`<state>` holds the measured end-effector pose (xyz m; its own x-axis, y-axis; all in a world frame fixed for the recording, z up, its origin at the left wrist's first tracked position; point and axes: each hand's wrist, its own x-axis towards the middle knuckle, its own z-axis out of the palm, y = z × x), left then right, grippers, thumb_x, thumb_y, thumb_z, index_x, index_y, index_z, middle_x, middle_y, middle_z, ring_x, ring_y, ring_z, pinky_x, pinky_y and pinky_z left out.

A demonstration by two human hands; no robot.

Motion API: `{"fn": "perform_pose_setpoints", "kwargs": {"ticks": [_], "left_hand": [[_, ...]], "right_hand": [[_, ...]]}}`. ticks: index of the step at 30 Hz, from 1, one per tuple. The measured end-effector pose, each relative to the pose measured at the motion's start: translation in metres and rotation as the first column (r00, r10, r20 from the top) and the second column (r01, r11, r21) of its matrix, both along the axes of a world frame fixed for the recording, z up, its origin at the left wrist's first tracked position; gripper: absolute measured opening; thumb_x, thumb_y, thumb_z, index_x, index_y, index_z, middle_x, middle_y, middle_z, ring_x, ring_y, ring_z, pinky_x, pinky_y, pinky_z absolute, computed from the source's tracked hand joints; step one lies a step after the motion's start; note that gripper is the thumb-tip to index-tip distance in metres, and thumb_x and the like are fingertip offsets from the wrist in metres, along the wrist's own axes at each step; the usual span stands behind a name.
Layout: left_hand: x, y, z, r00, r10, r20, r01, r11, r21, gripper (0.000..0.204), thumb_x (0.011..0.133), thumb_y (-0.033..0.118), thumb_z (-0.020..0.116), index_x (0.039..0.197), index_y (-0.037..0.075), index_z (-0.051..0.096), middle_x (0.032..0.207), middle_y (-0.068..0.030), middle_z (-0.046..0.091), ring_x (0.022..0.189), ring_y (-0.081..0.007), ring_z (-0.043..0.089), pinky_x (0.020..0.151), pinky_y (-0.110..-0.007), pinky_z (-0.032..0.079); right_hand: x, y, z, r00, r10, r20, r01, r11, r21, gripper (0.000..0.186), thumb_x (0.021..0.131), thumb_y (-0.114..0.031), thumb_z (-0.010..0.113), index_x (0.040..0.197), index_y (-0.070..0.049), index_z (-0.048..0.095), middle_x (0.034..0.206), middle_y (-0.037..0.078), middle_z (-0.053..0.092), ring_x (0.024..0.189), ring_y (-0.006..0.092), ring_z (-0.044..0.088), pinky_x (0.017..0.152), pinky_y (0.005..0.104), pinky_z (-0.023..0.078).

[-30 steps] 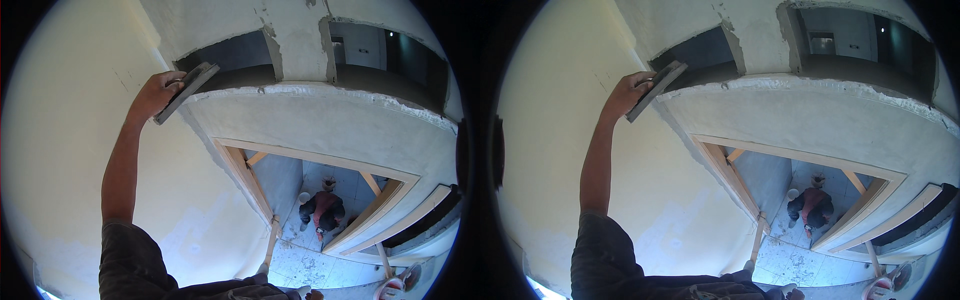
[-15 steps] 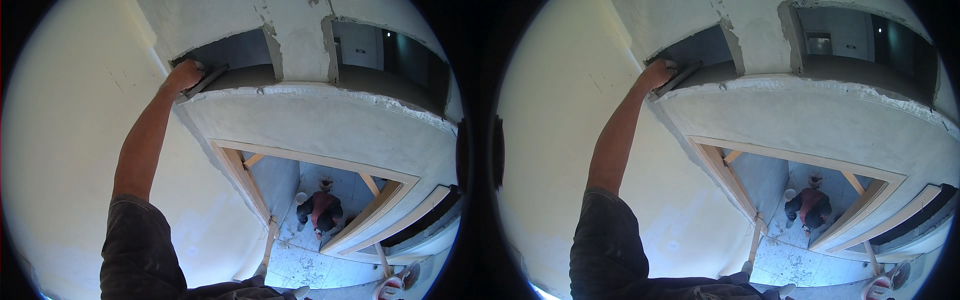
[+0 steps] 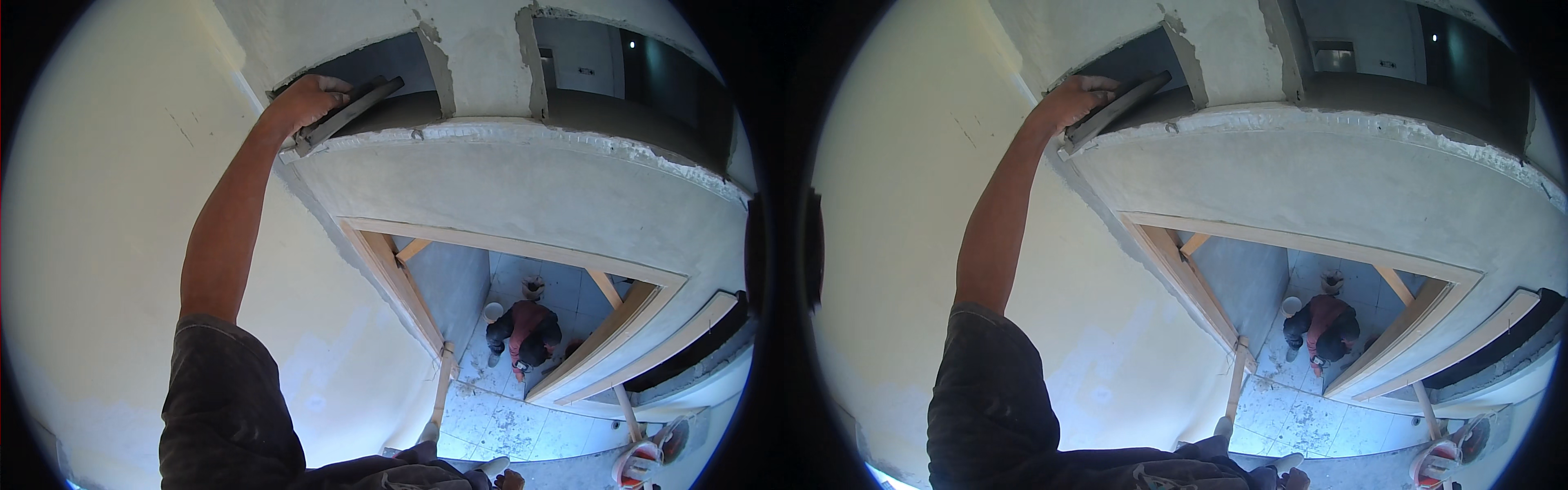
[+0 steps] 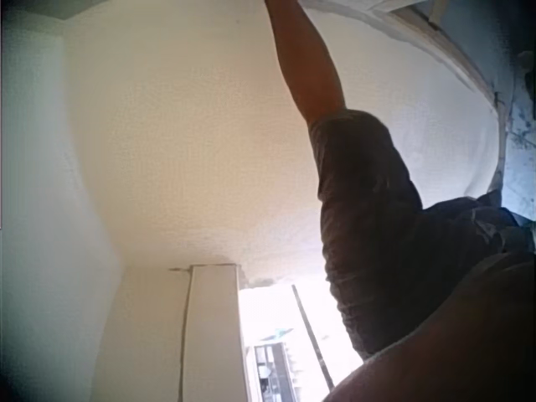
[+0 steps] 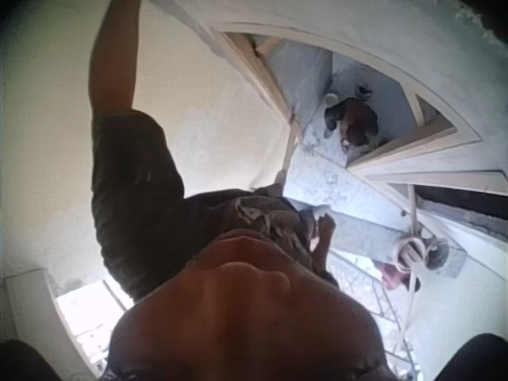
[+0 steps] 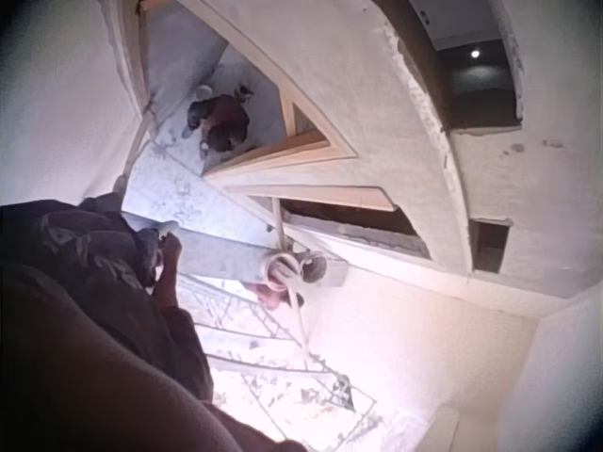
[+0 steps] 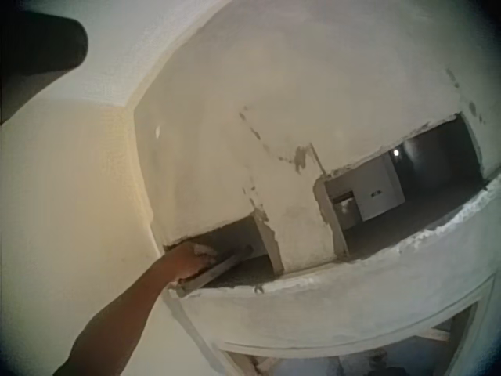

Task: The person smooths the interior surfaces and edges of wall openings above a doorway using a float. The person then cleans tools using a brush and water from a bucket.

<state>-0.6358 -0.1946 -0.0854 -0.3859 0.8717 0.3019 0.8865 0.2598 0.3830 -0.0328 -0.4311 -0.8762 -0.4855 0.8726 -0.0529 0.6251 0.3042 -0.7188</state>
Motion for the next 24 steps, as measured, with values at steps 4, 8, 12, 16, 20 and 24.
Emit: {"fn": "perform_pose_setpoints", "kwargs": {"ticks": [4, 8, 12, 16, 20, 24], "left_hand": [[0.038, -0.023, 0.002, 0.992, -0.085, 0.092, 0.086, 0.996, -0.006, 0.037, 0.092, 0.018, 0.059, 0.125, 0.002, 0.060, 0.106, -0.0117, 0.068, 0.092, -0.0138, 0.062, 0.083, -0.025, 0.047], [0.058, -0.056, 0.006, 0.986, -0.122, 0.117, 0.118, 0.992, 0.037, 0.038, 0.092, 0.020, 0.059, 0.126, 0.002, 0.060, 0.104, -0.0118, 0.068, 0.091, -0.0120, 0.062, 0.082, -0.023, 0.047], [0.020, -0.046, -0.004, 0.996, 0.045, -0.080, -0.036, 0.993, 0.116, 0.034, 0.092, 0.018, 0.058, 0.121, 0.001, 0.063, 0.103, -0.0137, 0.070, 0.090, -0.0187, 0.066, 0.085, -0.029, 0.048], [-0.013, -0.016, -0.007, 0.929, 0.142, -0.342, -0.106, 0.987, 0.122, 0.036, 0.089, 0.017, 0.058, 0.121, -0.001, 0.062, 0.109, -0.0172, 0.068, 0.098, -0.0243, 0.066, 0.090, -0.032, 0.046], [-0.033, 0.011, -0.008, 0.929, 0.176, -0.326, -0.158, 0.984, 0.081, 0.035, 0.085, 0.020, 0.060, 0.114, 0.002, 0.065, 0.109, -0.0222, 0.066, 0.102, -0.0334, 0.064, 0.089, -0.037, 0.048], [-0.063, 0.023, -0.011, 0.861, 0.243, -0.447, -0.247, 0.968, 0.052, 0.034, 0.082, 0.022, 0.062, 0.110, 0.003, 0.068, 0.106, -0.0223, 0.066, 0.100, -0.0327, 0.065, 0.089, -0.036, 0.048]], "right_hand": [[-0.002, -0.001, -0.003, 0.990, -0.061, -0.128, 0.064, 0.998, 0.024, 0.022, 0.081, -0.024, 0.067, 0.082, -0.003, 0.065, 0.078, 0.016, 0.065, 0.077, 0.0361, 0.062, 0.070, 0.0474, 0.050], [0.010, -0.011, -0.018, 0.967, 0.059, -0.249, -0.008, 0.980, 0.200, 0.017, 0.079, -0.022, 0.067, 0.076, -0.005, 0.065, 0.075, 0.015, 0.065, 0.075, 0.0364, 0.062, 0.067, 0.0477, 0.049], [0.018, -0.009, -0.012, 0.999, 0.040, 0.026, -0.042, 0.996, 0.075, 0.015, 0.077, -0.021, 0.068, 0.073, -0.006, 0.065, 0.077, 0.014, 0.066, 0.079, 0.0356, 0.063, 0.072, 0.0464, 0.051], [0.011, -0.004, -0.010, 0.993, -0.093, 0.076, 0.089, 0.994, 0.060, 0.021, 0.080, -0.024, 0.066, 0.082, -0.004, 0.066, 0.085, 0.016, 0.068, 0.086, 0.0349, 0.064, 0.078, 0.0462, 0.051], [0.017, -0.006, -0.011, 1.000, -0.023, 0.005, 0.022, 0.990, 0.140, 0.029, 0.084, -0.027, 0.063, 0.093, 0.000, 0.067, 0.091, 0.018, 0.069, 0.089, 0.0354, 0.064, 0.080, 0.0467, 0.051], [0.011, -0.012, 0.005, 0.998, -0.003, 0.059, 0.002, 1.000, 0.014, 0.035, 0.085, -0.029, 0.062, 0.098, 0.003, 0.067, 0.094, 0.019, 0.069, 0.091, 0.0359, 0.064, 0.081, 0.0466, 0.051]]}}
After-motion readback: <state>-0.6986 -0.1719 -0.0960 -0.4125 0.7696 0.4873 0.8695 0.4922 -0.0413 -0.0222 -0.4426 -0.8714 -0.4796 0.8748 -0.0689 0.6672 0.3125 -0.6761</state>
